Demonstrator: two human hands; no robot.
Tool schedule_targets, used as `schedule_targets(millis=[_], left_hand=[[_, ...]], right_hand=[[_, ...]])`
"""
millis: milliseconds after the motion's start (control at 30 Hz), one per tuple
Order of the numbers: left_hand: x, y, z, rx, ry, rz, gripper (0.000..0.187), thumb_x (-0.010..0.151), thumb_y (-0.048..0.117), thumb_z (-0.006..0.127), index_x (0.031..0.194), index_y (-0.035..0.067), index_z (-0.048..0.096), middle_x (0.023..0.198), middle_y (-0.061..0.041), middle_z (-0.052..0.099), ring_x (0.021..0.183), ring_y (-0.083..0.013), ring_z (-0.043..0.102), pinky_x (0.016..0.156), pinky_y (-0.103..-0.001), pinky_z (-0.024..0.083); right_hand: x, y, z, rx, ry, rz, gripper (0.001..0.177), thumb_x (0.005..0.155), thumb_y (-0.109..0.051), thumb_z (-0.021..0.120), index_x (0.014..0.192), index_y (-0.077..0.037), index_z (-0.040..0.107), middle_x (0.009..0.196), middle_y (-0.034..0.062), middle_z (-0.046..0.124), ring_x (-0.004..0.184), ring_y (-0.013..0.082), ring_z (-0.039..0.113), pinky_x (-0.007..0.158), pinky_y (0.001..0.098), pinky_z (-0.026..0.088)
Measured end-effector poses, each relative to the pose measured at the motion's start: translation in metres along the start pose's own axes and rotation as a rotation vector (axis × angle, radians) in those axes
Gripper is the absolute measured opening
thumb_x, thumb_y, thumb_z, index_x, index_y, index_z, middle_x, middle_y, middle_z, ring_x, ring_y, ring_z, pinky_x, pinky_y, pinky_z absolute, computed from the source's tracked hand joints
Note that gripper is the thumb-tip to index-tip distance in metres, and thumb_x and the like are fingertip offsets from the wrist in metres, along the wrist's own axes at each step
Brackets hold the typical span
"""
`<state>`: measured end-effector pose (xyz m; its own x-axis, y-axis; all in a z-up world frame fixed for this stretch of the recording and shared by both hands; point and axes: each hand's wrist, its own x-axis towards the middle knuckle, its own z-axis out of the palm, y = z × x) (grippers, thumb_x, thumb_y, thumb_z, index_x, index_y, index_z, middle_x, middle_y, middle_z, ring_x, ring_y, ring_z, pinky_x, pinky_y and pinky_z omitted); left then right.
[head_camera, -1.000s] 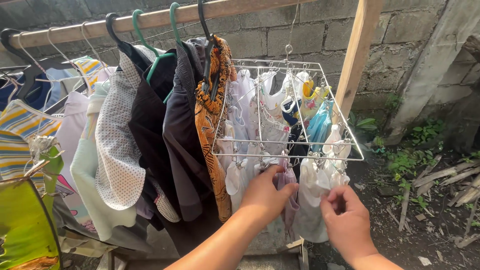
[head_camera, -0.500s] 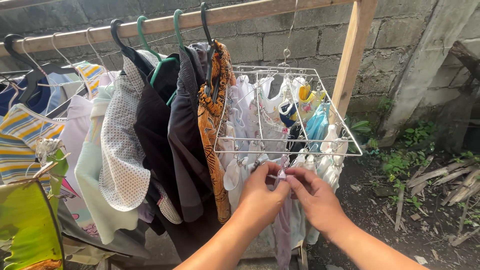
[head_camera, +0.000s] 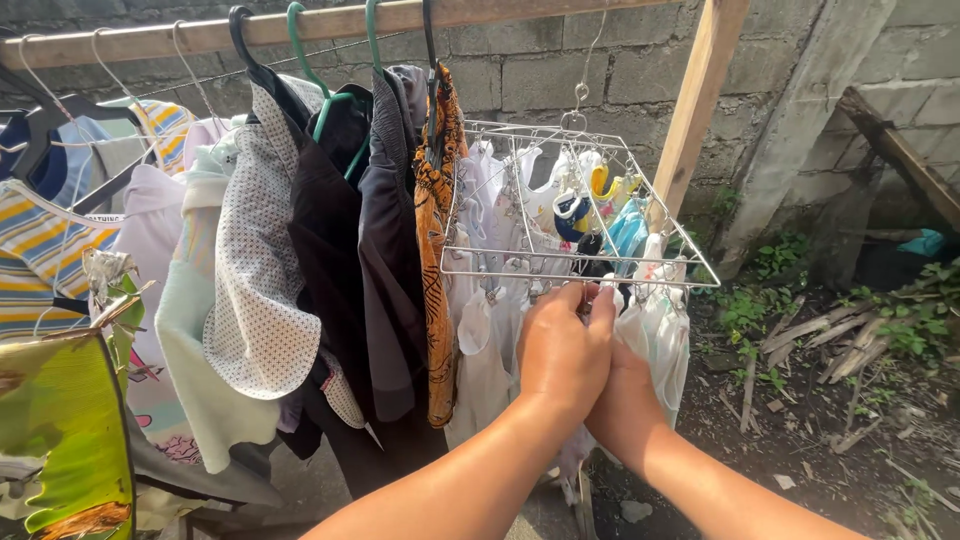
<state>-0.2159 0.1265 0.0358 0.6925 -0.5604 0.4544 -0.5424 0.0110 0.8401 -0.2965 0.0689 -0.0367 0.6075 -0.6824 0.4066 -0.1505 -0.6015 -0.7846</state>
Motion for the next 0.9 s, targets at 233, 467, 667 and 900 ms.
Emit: schedule_targets(millis=[233,467,667,900], left_hand=[[0.0,-0.006,-0.011,-0.025,-0.025,0.031,0.028,0.097,0.026,0.06,0.092,0.001,0.072,0.1,-0.018,0.073,0.095,-0.0404,0.066,0.084,-0.046,0.051],[-0.003,-0.022,-0.005,-0.014,0.045,0.121,0.027,0.088,0.022,0.067,0.103,-0.001,0.066,0.104,-0.019,0.066,0.098,-0.0392,0.061,0.086,-0.046,0.047],[0.022,-0.036,0.016,0.039,0.098,-0.11,0.041,0.081,0.033,0.077,0.109,0.005,0.068,0.104,-0.015,0.069,0.094,-0.034,0.066,0.082,-0.045,0.051],[0.031,-0.033,0.022,0.001,0.141,-0.025,0.029,0.092,0.034,0.067,0.099,0.007,0.076,0.093,-0.013,0.074,0.082,-0.0318,0.07,0.076,-0.043,0.054]], right_hand=[[0.022,0.008,0.0,-0.203,-0.027,0.055,0.047,0.085,-0.017,0.073,0.124,0.0,0.051,0.109,0.0251,0.067,0.103,0.0465,0.064,0.081,0.0461,0.051],[0.026,0.016,0.001,-0.162,-0.173,0.115,0.028,0.088,-0.026,0.065,0.109,-0.009,0.069,0.108,0.0149,0.076,0.103,0.0324,0.071,0.086,0.0412,0.056],[0.006,-0.019,-0.001,-0.269,-0.202,0.377,0.028,0.086,-0.03,0.067,0.108,-0.014,0.073,0.103,0.0145,0.077,0.101,0.0352,0.072,0.086,0.043,0.056],[0.009,-0.02,-0.008,-0.444,-0.22,0.372,0.029,0.087,-0.036,0.066,0.103,-0.013,0.072,0.097,0.0172,0.075,0.098,0.0395,0.069,0.084,0.0478,0.055]])
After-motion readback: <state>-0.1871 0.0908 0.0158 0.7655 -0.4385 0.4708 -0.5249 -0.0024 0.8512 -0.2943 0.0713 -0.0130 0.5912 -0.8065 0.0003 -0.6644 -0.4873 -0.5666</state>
